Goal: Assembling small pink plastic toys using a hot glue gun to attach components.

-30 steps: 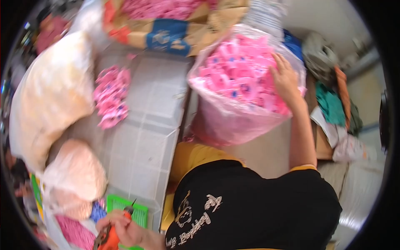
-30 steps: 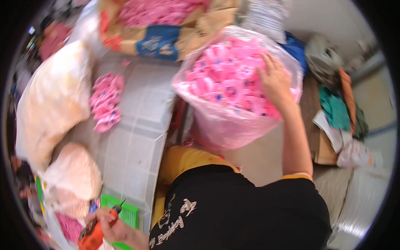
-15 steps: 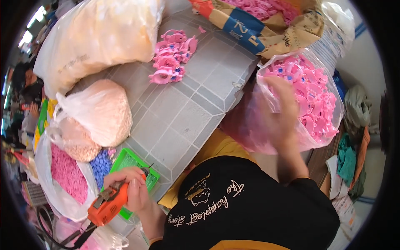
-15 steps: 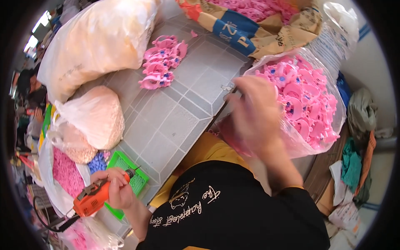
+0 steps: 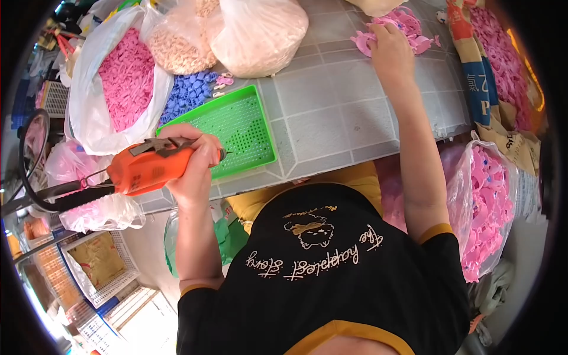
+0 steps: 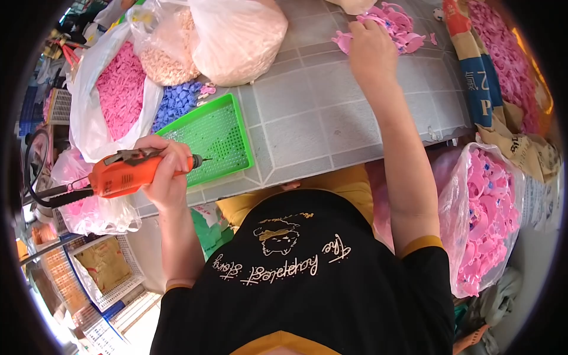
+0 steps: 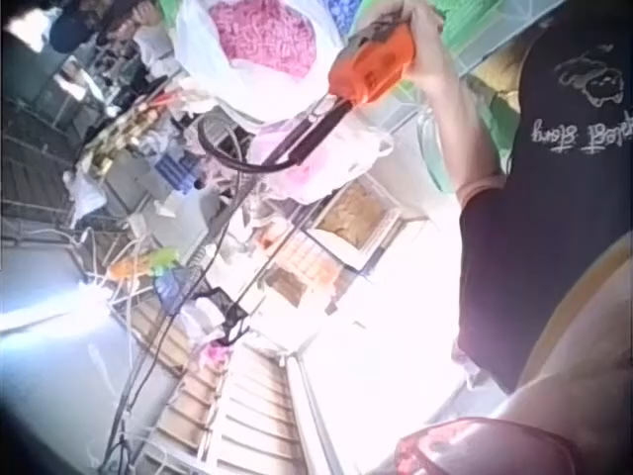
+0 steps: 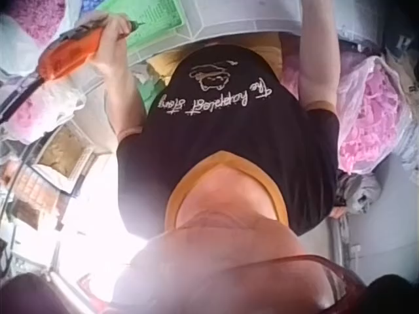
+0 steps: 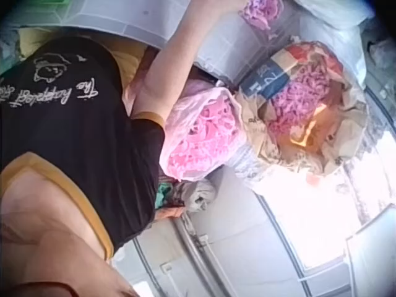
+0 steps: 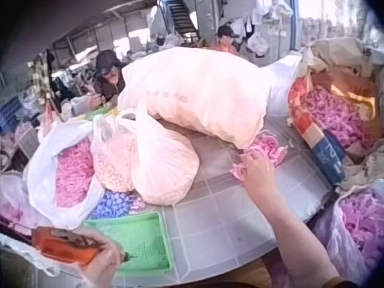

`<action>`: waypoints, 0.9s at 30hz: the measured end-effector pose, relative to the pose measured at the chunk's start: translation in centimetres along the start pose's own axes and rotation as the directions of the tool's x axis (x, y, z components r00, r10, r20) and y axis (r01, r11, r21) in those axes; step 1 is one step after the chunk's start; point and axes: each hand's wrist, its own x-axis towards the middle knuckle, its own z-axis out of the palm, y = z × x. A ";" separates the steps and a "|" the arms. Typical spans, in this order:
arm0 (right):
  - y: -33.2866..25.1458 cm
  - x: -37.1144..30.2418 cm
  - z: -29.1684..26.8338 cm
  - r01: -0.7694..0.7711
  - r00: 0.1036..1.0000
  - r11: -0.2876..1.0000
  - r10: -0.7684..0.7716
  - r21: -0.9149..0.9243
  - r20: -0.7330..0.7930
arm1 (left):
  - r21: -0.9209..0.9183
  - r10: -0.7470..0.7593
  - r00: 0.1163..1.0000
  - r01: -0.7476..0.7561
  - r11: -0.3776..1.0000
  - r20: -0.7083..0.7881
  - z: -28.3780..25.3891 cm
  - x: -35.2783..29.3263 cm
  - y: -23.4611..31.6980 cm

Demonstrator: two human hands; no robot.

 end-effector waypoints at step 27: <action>-11.7 -9.4 -1.2 -0.725 0.667 0.292 0.067 0.624 0.742 | 0.014 0.188 0.982 -0.189 0.982 0.015 1.3 0.4 0.3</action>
